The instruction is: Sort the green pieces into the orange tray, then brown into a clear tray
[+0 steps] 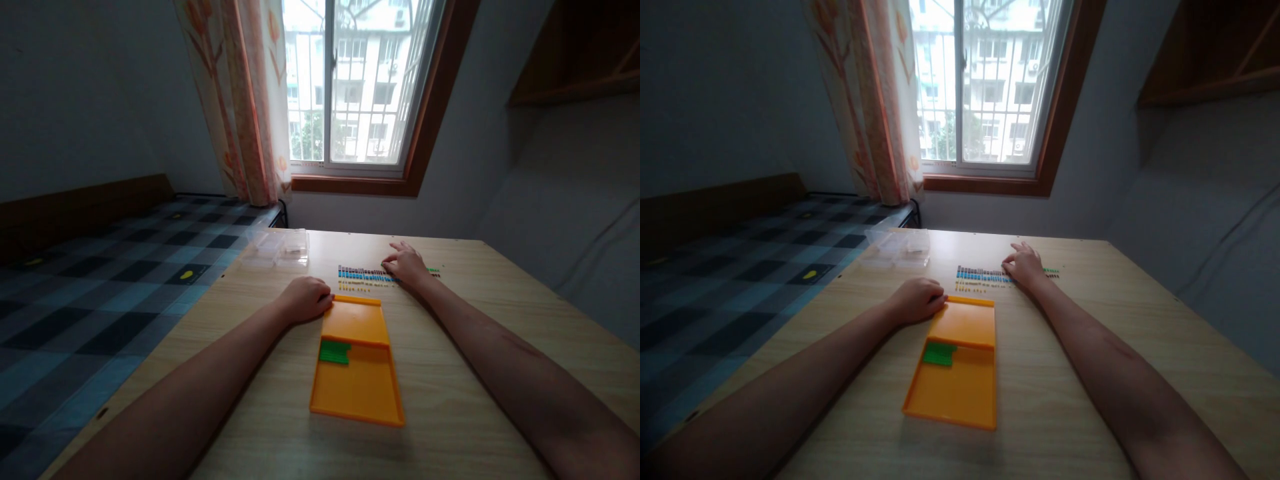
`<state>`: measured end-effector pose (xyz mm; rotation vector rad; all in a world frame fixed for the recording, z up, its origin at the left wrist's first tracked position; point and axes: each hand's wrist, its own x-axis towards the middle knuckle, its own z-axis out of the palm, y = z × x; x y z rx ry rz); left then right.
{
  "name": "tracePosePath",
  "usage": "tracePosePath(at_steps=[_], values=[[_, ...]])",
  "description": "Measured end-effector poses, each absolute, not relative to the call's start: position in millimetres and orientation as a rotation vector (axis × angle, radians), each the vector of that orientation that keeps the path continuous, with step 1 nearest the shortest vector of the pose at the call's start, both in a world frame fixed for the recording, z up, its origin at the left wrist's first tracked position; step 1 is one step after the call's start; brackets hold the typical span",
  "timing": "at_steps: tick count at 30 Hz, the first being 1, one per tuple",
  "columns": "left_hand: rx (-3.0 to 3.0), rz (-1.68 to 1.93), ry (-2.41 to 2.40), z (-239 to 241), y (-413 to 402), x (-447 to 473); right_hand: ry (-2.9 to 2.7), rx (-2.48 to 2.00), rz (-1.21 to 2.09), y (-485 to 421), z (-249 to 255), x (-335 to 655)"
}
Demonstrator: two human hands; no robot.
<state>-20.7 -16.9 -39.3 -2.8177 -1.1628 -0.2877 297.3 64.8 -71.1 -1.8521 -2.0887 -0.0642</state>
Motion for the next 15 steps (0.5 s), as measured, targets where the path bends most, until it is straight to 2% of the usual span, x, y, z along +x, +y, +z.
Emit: tracePosePath(at_steps=[15], values=[[-2.82, -0.278, -1.198, -39.7, -16.5, -20.5, -2.031, -1.867, -0.008, 70.7, -73.1, 300.0]])
